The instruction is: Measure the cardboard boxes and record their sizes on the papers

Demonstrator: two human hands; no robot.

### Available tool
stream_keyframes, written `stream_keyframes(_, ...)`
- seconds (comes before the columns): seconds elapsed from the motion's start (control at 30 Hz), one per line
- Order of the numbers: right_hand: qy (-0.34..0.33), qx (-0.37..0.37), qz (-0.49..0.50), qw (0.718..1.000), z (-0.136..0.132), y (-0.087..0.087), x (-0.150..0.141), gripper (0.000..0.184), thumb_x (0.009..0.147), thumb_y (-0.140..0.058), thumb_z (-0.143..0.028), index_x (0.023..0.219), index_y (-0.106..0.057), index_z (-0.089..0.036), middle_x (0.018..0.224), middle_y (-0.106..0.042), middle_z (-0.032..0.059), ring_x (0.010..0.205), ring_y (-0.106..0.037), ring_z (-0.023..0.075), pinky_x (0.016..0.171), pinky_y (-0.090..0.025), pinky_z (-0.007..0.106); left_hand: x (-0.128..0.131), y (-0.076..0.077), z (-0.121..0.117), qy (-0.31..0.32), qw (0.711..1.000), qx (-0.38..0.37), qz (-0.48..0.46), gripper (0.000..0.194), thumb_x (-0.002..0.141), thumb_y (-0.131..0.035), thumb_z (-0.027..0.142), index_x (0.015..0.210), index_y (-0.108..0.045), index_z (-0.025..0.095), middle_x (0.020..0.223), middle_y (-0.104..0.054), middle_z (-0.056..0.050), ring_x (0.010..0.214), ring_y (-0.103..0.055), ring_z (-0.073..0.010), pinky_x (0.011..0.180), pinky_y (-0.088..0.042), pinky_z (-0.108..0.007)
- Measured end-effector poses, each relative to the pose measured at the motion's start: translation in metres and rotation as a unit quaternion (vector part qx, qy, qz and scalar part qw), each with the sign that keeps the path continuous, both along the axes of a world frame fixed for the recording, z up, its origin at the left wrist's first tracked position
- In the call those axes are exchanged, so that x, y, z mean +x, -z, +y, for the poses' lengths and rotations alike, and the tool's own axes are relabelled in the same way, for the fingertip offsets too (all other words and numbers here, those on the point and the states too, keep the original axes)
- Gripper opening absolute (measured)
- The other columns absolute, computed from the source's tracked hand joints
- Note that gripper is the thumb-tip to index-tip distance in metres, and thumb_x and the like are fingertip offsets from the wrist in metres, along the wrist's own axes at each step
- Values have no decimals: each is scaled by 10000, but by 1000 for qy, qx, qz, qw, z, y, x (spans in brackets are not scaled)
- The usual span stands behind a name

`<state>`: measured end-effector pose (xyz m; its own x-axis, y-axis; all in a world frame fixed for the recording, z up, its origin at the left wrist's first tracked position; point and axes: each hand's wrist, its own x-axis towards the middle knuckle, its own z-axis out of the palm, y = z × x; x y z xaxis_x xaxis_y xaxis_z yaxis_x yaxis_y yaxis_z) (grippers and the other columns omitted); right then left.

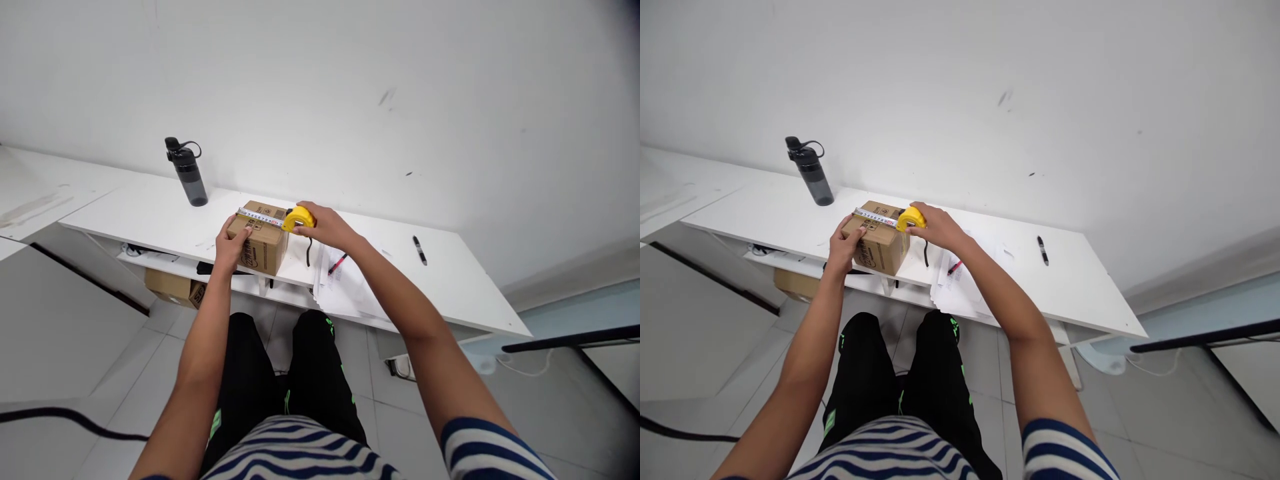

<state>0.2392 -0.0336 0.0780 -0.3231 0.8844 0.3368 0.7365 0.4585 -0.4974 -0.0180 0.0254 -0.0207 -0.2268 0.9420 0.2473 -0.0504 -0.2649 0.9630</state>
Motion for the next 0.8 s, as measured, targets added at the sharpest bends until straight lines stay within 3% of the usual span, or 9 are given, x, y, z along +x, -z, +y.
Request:
stream_keyframes(0.23,-37,38,26,998,34,5,-50,494,832,-603,-437,1258,-523,-201,1220,-648,87,1014,-594,256,850,-446,376,10,-4,-8,-24,999,-2,36,678,723,-751,373,1347,-552,195,1265,-658,-116,1141,-641,-252,991,-531,-375)
stream_keyframes(0.33,-37,37,42,998,57,4,-79,501,846,-589,-441,1278,-493,-206,1228,-639,90,1033,-582,254,876,-447,389,14,-5,-9,-41,996,9,75,740,778,-711,403,1436,-436,205,1371,-577,-132,1225,-589,-246,1034,-494,-362)
stream_keyframes(0.43,-19,38,90,995,65,1,-98,550,862,-568,-511,1313,-464,-214,1208,-636,86,1033,-580,251,895,-455,406,17,-7,-14,-119,985,31,123,849,787,-709,429,1496,-294,212,1471,-446,-167,1342,-478,-261,1106,-417,-397)
stream_keyframes(0.5,-5,36,155,987,57,4,-100,605,859,-563,-563,1337,-444,-213,1175,-637,81,1016,-588,246,896,-469,406,21,-8,-25,-204,963,79,159,830,795,-702,451,1479,-297,215,1496,-371,-181,1386,-401,-278,1147,-350,-442)
stream_keyframes(0.57,-5,9,254,967,38,14,-94,648,845,-572,-601,1350,-430,-222,1165,-629,75,1001,-601,231,868,-500,382,27,-8,-43,-239,943,146,180,735,838,-647,484,1450,-339,220,1456,-374,-176,1357,-408,-281,1144,-338,-466)
stream_keyframes(0.67,-31,-73,415,907,-3,42,-76,645,819,-604,-621,1327,-440,-258,1211,-605,68,1007,-621,209,781,-556,334,42,-7,-78,-126,954,211,173,696,882,-563,548,1462,-331,242,1344,-449,-148,1200,-537,-255,1027,-458,-429)
stream_keyframes(0.73,-29,-125,494,860,-32,63,-60,628,794,-643,-616,1283,-460,-267,1218,-605,64,998,-639,204,756,-582,327,57,-4,-98,-25,956,219,194,826,818,-644,576,1497,-285,269,1363,-434,-145,1157,-568,-252,956,-506,-399)
stream_keyframes(0.8,-9,-164,546,822,-56,83,-41,596,787,-663,-610,1239,-482,-266,1207,-619,58,997,-654,199,790,-594,336,73,2,-110,36,948,212,233,937,753,-726,561,1517,-261,281,1392,-410,-152,1160,-571,-260,936,-521,-393)
